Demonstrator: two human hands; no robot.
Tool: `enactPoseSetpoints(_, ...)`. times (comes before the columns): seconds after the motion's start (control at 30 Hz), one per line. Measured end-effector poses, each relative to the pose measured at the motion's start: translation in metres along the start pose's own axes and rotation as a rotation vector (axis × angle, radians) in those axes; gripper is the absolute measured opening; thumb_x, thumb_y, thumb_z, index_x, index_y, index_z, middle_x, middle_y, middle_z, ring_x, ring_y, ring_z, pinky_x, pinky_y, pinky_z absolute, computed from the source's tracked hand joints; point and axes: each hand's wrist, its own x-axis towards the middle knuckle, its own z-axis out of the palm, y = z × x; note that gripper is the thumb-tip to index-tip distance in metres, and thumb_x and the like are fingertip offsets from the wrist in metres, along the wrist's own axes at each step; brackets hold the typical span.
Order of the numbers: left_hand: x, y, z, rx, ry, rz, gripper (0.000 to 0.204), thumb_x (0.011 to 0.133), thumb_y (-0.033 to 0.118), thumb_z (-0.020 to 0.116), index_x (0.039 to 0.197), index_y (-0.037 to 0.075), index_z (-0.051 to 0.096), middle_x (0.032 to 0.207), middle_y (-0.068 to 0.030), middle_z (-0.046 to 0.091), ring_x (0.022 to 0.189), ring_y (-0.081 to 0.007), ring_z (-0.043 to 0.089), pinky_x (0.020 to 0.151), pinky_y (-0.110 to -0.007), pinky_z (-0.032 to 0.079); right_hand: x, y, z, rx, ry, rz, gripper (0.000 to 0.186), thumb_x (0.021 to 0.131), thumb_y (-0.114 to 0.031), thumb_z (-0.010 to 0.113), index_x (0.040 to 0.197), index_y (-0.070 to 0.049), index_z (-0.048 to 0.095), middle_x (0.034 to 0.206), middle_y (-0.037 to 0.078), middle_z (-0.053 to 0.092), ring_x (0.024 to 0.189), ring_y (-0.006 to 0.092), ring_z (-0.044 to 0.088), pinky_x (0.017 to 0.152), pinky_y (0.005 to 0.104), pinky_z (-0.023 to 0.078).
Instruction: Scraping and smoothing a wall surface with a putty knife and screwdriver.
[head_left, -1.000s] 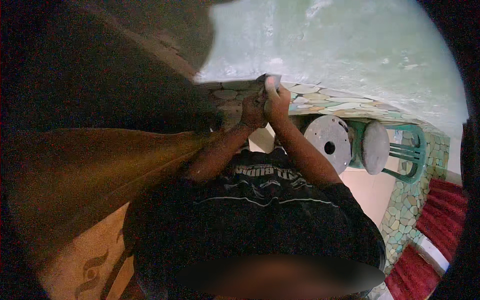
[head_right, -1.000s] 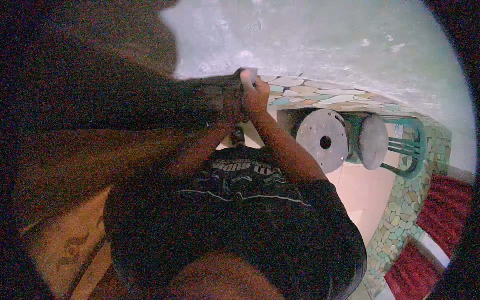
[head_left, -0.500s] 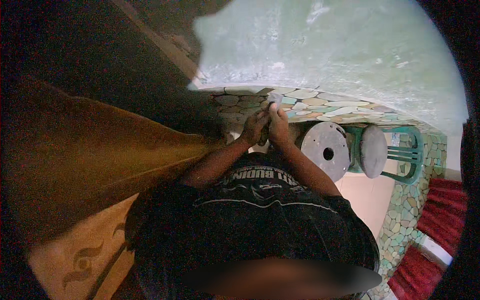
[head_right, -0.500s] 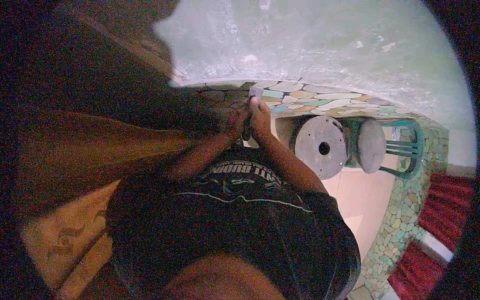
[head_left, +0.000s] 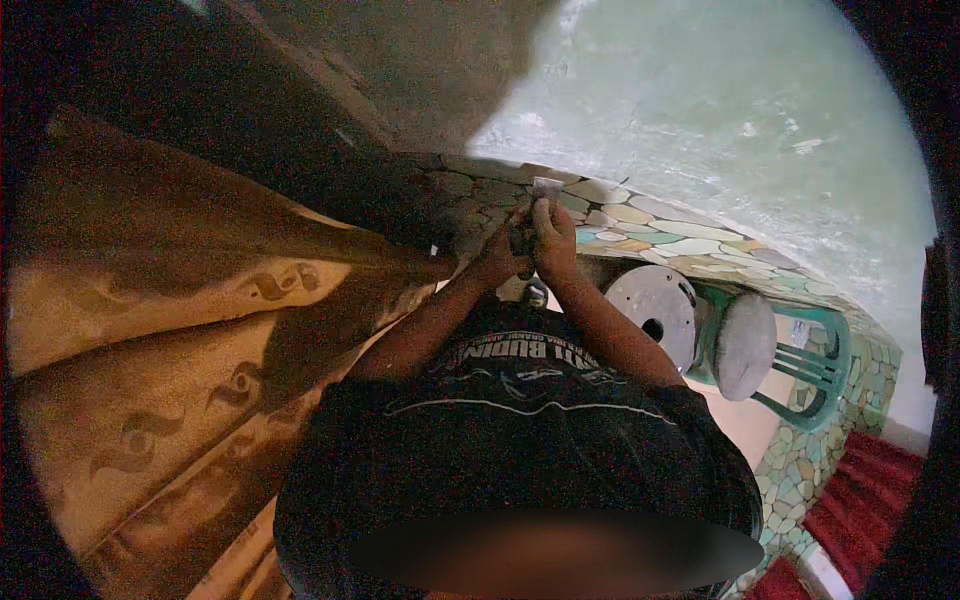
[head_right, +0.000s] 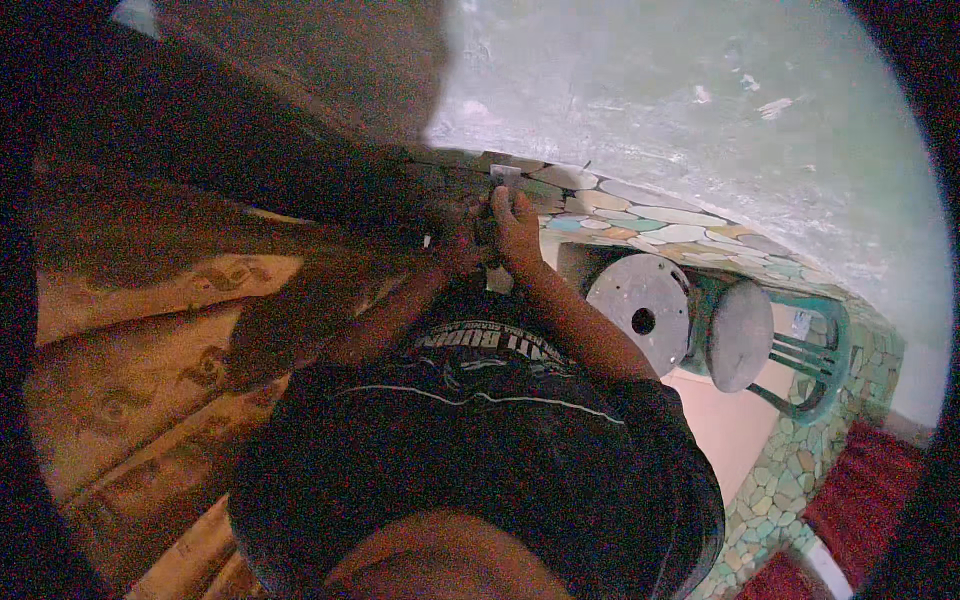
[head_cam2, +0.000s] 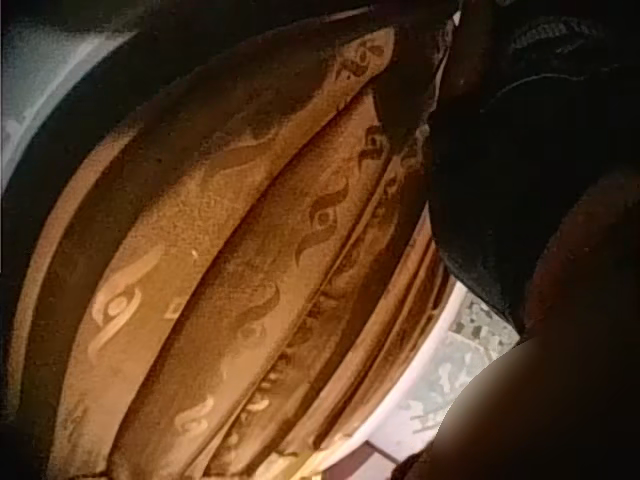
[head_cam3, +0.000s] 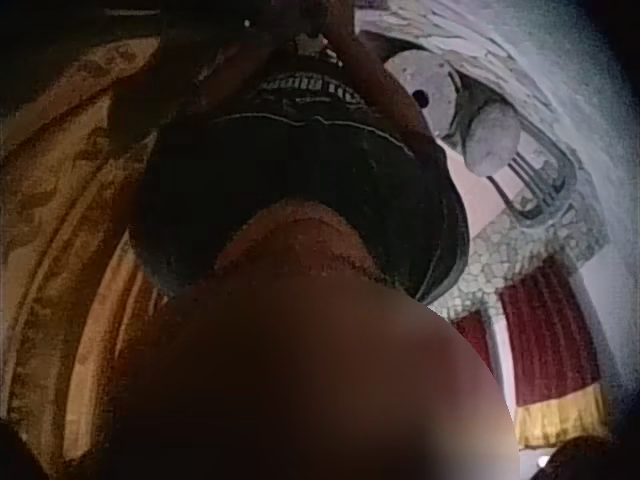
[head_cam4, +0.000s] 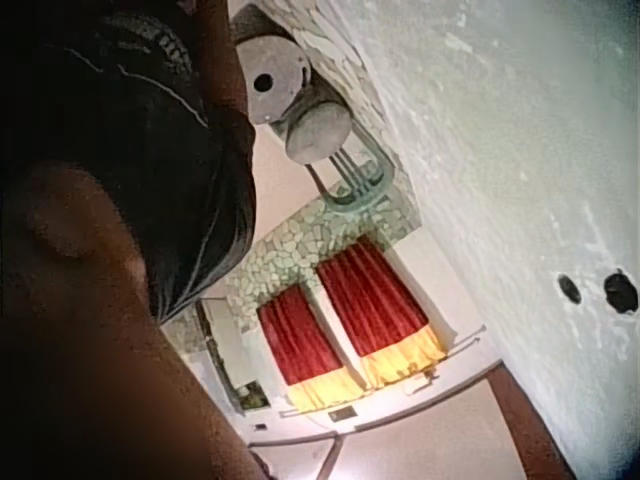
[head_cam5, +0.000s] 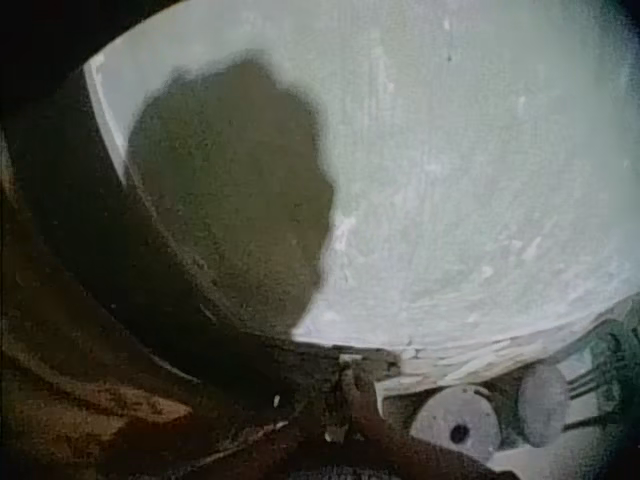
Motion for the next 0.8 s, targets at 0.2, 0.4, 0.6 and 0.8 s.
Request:
enactPoseSetpoints(0.2,0.006,0.013,0.009,-0.093,-0.071,-0.374,0.066,0.076,0.013,0.064,0.133,0.007,0.031,0.125,-0.0123,0.046,0.114,-0.0255,0.045,0.093,-0.037,0.039,0.005,0.013,-0.017,-0.138,-0.091,-0.05,0.033,0.091,-0.034,0.048,0.092,-0.002,0.055,0.08,0.006,0.057,0.071,0.0139,0.054,0.062,0.0287,0.044)
enactPoseSetpoints(0.4,-0.002,-0.038,0.01,0.002,-0.007,-0.29,0.06,0.081,0.018,0.059,0.133,0.007,0.032,0.128,-0.0138,0.044,0.116,-0.0275,0.044,0.095,-0.039,0.038,-0.001,-0.012,-0.008,0.1,-0.051,0.029,0.031,0.091,-0.033,0.049,0.089,-0.003,0.055,0.073,0.004,0.054,0.065,0.0146,0.051,0.057,0.0308,0.042)
enactPoseSetpoints(0.6,-0.006,-0.038,0.002,-0.167,-0.153,-0.14,0.069,0.08,0.019,0.061,0.137,0.007,0.025,0.132,-0.0128,0.041,0.119,-0.0267,0.041,0.096,-0.038,0.036,0.001,-0.004,-0.004,0.095,-0.049,0.109,0.032,0.091,-0.034,0.049,0.079,-0.005,0.052,0.07,0.003,0.051,0.06,0.0134,0.049,0.055,0.0295,0.039)
enactPoseSetpoints(0.8,-0.011,-0.03,0.004,-0.236,0.014,-0.141,0.063,0.083,0.015,0.056,0.137,0.006,0.025,0.131,-0.0127,0.041,0.118,-0.0259,0.041,0.096,-0.037,0.036,0.01,0.011,0.001,-0.124,0.102,0.047,0.036,0.089,-0.037,0.051,0.079,-0.002,0.059,0.068,0.004,0.056,0.059,0.0142,0.05,0.055,0.0313,0.04)
